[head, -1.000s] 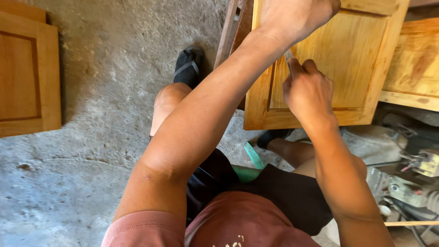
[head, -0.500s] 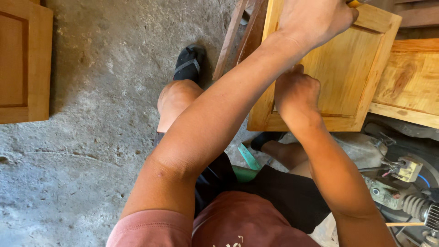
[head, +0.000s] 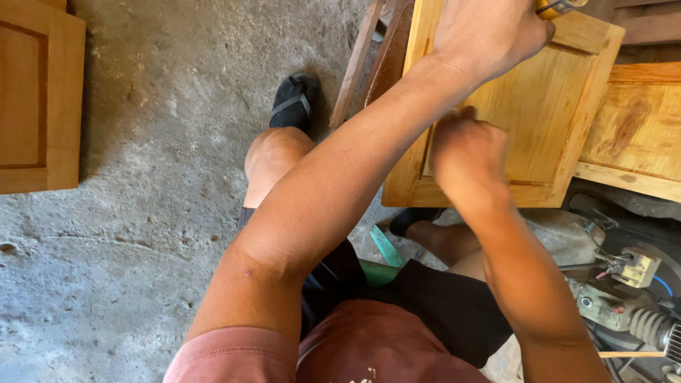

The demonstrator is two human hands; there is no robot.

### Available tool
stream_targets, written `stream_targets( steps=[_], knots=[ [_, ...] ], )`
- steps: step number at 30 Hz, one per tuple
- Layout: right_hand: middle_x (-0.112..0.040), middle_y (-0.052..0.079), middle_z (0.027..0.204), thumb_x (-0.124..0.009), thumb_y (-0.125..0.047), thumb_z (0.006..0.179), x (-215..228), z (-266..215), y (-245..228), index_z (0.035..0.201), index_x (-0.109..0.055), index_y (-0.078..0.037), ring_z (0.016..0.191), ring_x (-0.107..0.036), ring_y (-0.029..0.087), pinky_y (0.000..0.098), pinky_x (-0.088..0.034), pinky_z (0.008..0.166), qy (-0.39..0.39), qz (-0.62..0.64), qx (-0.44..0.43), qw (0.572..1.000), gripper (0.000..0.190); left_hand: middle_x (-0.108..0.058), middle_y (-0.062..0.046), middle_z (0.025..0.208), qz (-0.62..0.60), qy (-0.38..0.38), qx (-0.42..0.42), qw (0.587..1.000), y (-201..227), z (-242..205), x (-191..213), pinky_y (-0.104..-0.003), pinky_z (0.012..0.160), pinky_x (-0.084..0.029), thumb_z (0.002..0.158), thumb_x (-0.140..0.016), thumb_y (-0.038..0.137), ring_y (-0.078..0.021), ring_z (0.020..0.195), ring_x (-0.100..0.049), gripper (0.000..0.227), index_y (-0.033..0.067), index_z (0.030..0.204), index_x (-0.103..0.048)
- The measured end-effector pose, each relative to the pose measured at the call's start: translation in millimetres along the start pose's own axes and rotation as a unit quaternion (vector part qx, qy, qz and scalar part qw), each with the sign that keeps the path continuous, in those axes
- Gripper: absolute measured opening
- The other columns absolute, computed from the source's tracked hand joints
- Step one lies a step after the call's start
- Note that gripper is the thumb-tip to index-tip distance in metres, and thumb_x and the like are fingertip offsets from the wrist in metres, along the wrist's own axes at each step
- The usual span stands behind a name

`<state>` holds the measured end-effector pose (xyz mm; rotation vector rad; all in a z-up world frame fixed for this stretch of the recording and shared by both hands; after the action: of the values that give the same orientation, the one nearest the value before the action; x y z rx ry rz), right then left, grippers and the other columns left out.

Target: The person applies a dark liquid finish to a wooden cabinet door using a small brush. They repeatedly dip the brush into a small can and carefully paint the surface and grooves of the door while seated on a low stool.

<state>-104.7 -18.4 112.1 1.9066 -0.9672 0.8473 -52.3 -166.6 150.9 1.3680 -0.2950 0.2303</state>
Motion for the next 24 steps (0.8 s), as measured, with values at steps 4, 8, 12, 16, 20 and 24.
stream_targets(
  steps=[4, 8, 12, 16, 20, 24],
  knots=[
    [-0.070, 0.024, 0.099, -0.066, -0.011, 0.089, 27.9, -19.3, 54.9, 0.128, -0.072, -0.003, 0.081, -0.069, 0.041, 0.0500, -0.055, 0.070, 0.147, 0.114, -0.004, 0.983, 0.041, -0.073, -0.010, 0.064, -0.004, 0.001, 0.025, 1.000, -5.0, -0.1, -2.5, -0.041, 0.054, -0.057, 0.064, -0.076, 0.033, -0.0261, 0.056, -0.073, 0.027, 0.0139, 0.082, -0.077],
    [-0.070, 0.021, 0.113, -0.063, 0.006, 0.095, 18.3, -9.0, 87.7, 0.126, -0.073, -0.001, 0.098, -0.069, 0.040, 0.0459, -0.056, 0.087, 0.269, 0.255, 0.014, 0.929, 0.034, -0.072, -0.011, 0.061, 0.029, -0.011, 0.025, 0.999, -13.8, -1.5, -1.6, -0.041, 0.057, -0.057, 0.070, -0.078, 0.039, -0.0266, 0.057, -0.073, 0.029, 0.0103, 0.075, -0.076],
    [-0.064, 0.020, 0.105, -0.065, 0.010, 0.090, -18.3, 3.3, 96.7, 0.127, -0.077, -0.006, 0.094, -0.066, 0.037, 0.0435, -0.055, 0.083, 0.325, 0.333, -0.011, 0.885, 0.042, -0.070, -0.011, 0.057, 0.035, 0.056, -0.062, 0.996, -6.7, -4.3, 10.8, -0.042, 0.051, -0.054, 0.066, -0.079, 0.033, -0.0279, 0.051, -0.070, 0.025, 0.0089, 0.070, -0.075],
    [-0.060, 0.014, 0.101, -0.069, 0.005, 0.098, -39.7, 17.6, 99.9, 0.127, -0.077, -0.008, 0.097, -0.061, 0.033, 0.0425, -0.054, 0.084, 0.351, 0.336, -0.022, 0.874, 0.033, -0.068, -0.011, 0.056, 0.067, 0.044, -0.060, 0.995, -9.0, -4.9, 10.6, -0.041, 0.051, -0.053, 0.069, -0.077, 0.027, -0.0276, 0.048, -0.067, 0.019, 0.0084, 0.068, -0.072],
    [-0.058, 0.011, 0.102, -0.069, 0.006, 0.096, -47.8, 31.9, 103.7, 0.130, -0.078, -0.009, 0.100, -0.059, 0.030, 0.0412, -0.053, 0.081, 0.357, 0.342, -0.035, 0.868, 0.038, -0.067, -0.010, 0.055, 0.071, 0.073, -0.103, 0.989, 1.1, -8.2, 19.6, -0.040, 0.048, -0.052, 0.065, -0.082, 0.028, -0.0260, 0.047, -0.065, 0.023, 0.0080, 0.069, -0.072],
    [-0.057, 0.010, 0.100, -0.074, 0.004, 0.098, -51.3, 29.6, 108.1, 0.125, -0.081, -0.015, 0.098, -0.058, 0.030, 0.0400, -0.053, 0.080, 0.366, 0.346, -0.029, 0.863, 0.034, -0.067, -0.010, 0.056, 0.057, 0.062, -0.108, 0.991, 5.7, -6.8, 17.9, -0.039, 0.050, -0.053, 0.067, -0.081, 0.026, -0.0240, 0.047, -0.066, 0.022, 0.0066, 0.069, -0.071]
  ],
)
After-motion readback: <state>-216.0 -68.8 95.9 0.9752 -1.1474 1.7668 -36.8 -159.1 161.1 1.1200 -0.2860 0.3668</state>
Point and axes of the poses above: each hand's wrist, its own z-axis towards the middle knuckle, its own x-axis out of the back of the hand, y = z × x, the point moved 9 cm from there along z, towards the middle knuckle
